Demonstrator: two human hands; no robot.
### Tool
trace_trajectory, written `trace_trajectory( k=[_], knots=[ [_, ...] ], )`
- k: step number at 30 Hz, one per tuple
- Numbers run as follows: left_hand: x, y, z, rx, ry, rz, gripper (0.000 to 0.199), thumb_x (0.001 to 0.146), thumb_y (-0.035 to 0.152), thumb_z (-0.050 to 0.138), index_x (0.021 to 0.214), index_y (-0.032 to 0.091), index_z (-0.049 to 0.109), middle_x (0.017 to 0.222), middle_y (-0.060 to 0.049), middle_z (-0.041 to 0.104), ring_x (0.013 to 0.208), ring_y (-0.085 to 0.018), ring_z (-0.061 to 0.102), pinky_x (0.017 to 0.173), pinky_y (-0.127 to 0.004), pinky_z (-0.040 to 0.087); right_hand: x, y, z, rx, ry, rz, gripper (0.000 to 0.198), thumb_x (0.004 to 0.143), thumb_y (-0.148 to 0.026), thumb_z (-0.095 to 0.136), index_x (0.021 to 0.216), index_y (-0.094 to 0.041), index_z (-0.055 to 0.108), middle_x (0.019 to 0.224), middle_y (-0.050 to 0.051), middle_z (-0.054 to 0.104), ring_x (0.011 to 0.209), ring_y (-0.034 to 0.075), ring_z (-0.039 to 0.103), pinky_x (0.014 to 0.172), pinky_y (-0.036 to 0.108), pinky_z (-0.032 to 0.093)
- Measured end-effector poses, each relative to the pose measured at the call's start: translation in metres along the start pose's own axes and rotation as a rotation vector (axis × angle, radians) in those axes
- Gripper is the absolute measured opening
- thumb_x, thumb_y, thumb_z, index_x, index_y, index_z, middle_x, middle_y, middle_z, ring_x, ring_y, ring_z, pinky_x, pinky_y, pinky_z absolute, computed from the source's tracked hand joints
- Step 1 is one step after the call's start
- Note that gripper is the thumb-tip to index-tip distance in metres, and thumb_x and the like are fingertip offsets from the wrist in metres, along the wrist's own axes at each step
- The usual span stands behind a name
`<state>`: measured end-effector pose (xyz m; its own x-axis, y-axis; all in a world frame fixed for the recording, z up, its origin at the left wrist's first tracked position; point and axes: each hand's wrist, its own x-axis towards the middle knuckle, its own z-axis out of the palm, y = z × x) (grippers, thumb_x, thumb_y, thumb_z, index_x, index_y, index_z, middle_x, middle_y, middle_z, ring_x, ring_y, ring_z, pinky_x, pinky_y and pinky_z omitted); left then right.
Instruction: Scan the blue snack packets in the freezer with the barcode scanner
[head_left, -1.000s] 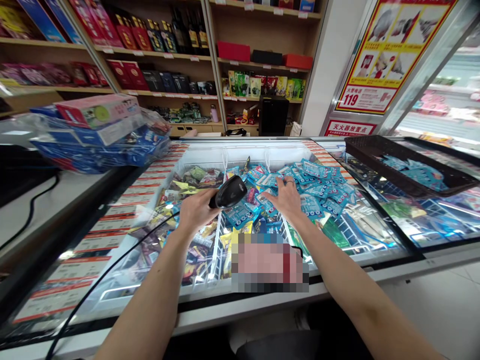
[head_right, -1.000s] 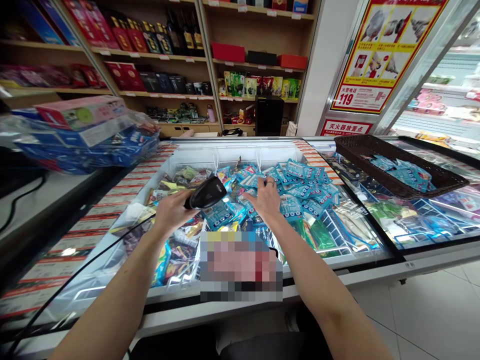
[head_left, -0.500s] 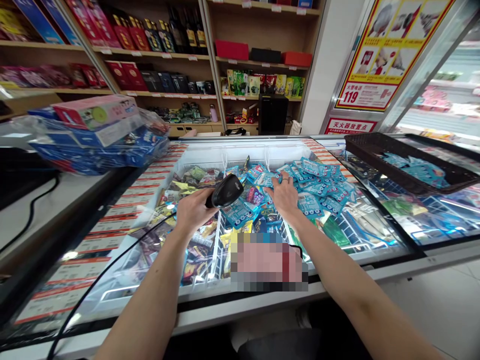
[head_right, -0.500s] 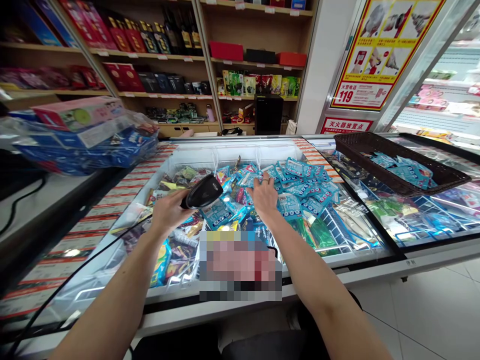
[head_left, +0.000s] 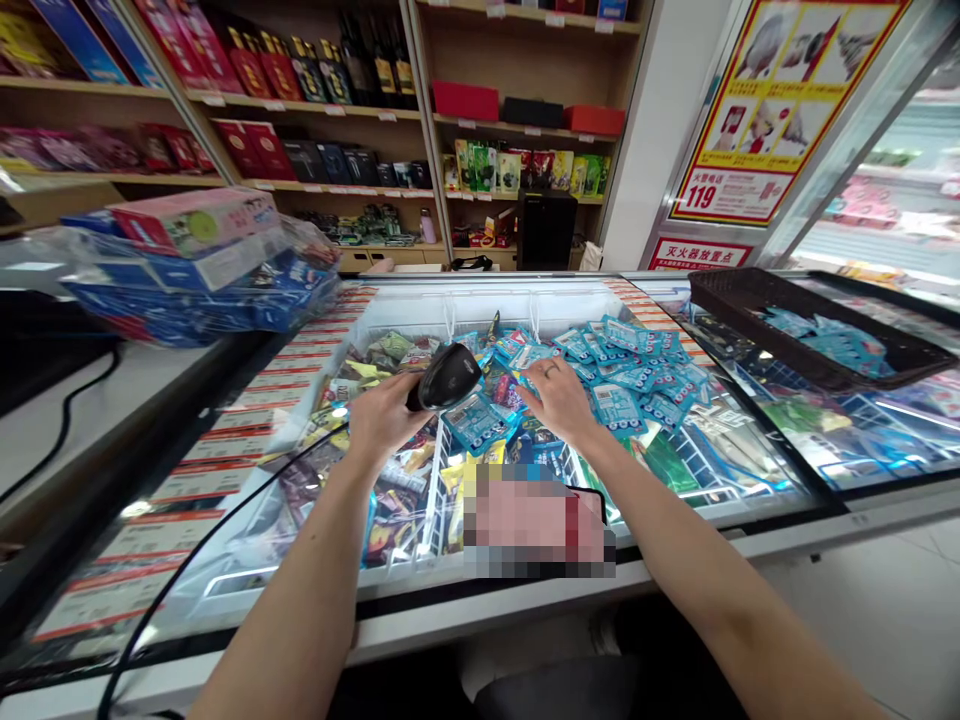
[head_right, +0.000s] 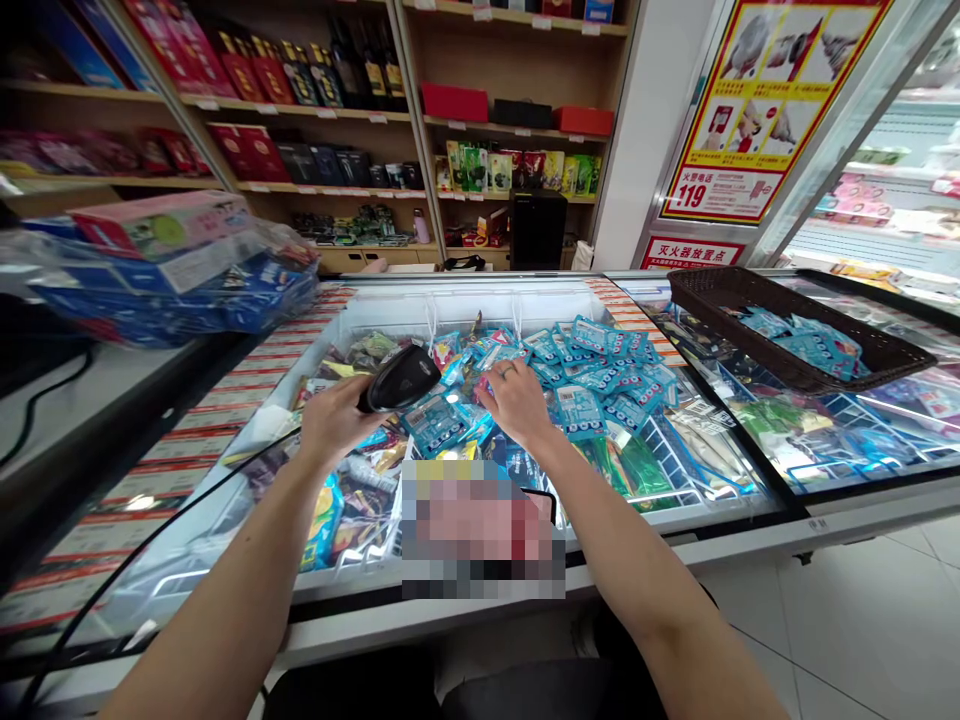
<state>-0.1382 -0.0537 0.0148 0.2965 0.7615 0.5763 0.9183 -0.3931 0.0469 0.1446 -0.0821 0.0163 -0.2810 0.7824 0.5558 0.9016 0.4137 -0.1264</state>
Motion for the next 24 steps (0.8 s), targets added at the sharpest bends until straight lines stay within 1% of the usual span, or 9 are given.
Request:
trace_trajectory(
  k=[3,5,8,10,12,15,17,21,24],
  knots=[
    [-0.001,-0.001,-0.001,0.01,0.01,-0.015,0.037,0.073,0.044,0.055,0.103,0.023,0.062,0.1,-0.003,0.069,0.091,-0.022,0.064,0.065,-0.026,0.043,-0.002,-0.011,0.002,0.034,-0.09,-0.05,0.043,0.089,-0.054,0.04,0.099,-0.021,0.067,0.098,0.008,0.062,0.099,0.023,0.048,0.089,0.038,0.035],
    [-0.001,-0.001,-0.001,0.012,0.011,-0.014,0.036,0.074,0.044,0.055,0.101,0.022,0.062,0.1,-0.003,0.069,0.092,-0.022,0.064,0.064,-0.026,0.042,-0.003,-0.018,0.004,0.05,-0.136,-0.065,0.05,0.084,-0.063,0.041,0.096,-0.022,0.068,0.097,0.008,0.062,0.098,0.023,0.048,0.088,0.038,0.034],
    [0.0,0.0,-0.002,0.017,0.007,-0.024,0.036,0.074,0.045,0.054,0.101,0.022,0.062,0.1,-0.003,0.069,0.092,-0.022,0.063,0.063,-0.026,0.042,-0.004,-0.023,0.006,0.045,-0.182,-0.075,0.062,0.075,-0.072,0.045,0.102,-0.02,0.065,0.101,0.01,0.06,0.101,0.025,0.046,0.09,0.04,0.032],
    [0.0,0.0,-0.002,0.023,0.0,-0.029,0.037,0.074,0.045,0.054,0.101,0.022,0.062,0.101,-0.003,0.069,0.092,-0.022,0.063,0.063,-0.026,0.042,-0.004,-0.023,0.007,0.043,-0.207,-0.087,0.068,0.07,-0.074,0.05,0.106,-0.018,0.063,0.104,0.011,0.059,0.104,0.026,0.045,0.09,0.04,0.03],
    [0.0,0.0,-0.002,0.028,-0.003,-0.029,0.036,0.073,0.044,0.054,0.102,0.023,0.062,0.101,-0.002,0.069,0.091,-0.022,0.064,0.063,-0.026,0.042,-0.003,-0.02,0.007,0.063,-0.229,-0.098,0.065,0.07,-0.072,0.052,0.106,-0.019,0.063,0.106,0.01,0.058,0.104,0.026,0.045,0.091,0.04,0.029],
    [0.0,0.0,-0.002,0.03,-0.002,-0.023,0.035,0.073,0.043,0.055,0.101,0.023,0.062,0.1,-0.002,0.069,0.091,-0.022,0.064,0.062,-0.026,0.042,-0.001,-0.013,0.006,0.118,-0.255,-0.099,0.049,0.076,-0.064,0.054,0.102,-0.023,0.065,0.109,0.007,0.058,0.104,0.024,0.045,0.092,0.04,0.027],
    [-0.001,0.001,-0.002,0.026,-0.001,-0.018,0.035,0.073,0.043,0.055,0.101,0.023,0.062,0.1,-0.002,0.069,0.091,-0.022,0.064,0.063,-0.026,0.042,-0.001,-0.01,0.007,0.15,-0.266,-0.089,0.043,0.077,-0.06,0.057,0.101,-0.025,0.065,0.11,0.006,0.058,0.105,0.024,0.046,0.091,0.039,0.027],
    [0.0,0.002,-0.002,0.017,0.001,-0.01,0.036,0.073,0.041,0.056,0.103,0.023,0.062,0.102,-0.002,0.069,0.092,-0.022,0.063,0.064,-0.026,0.042,0.0,-0.009,0.009,0.22,-0.273,-0.04,0.04,0.075,-0.055,0.063,0.098,-0.023,0.065,0.107,0.006,0.06,0.104,0.024,0.048,0.089,0.039,0.03],
    [0.0,0.002,-0.002,0.01,-0.001,-0.012,0.036,0.073,0.041,0.056,0.104,0.023,0.061,0.101,-0.002,0.069,0.092,-0.022,0.063,0.064,-0.026,0.042,0.0,-0.01,0.01,0.288,-0.229,0.027,0.036,0.072,-0.05,0.068,0.092,-0.021,0.064,0.099,0.005,0.063,0.101,0.024,0.051,0.088,0.039,0.033]
  ],
)
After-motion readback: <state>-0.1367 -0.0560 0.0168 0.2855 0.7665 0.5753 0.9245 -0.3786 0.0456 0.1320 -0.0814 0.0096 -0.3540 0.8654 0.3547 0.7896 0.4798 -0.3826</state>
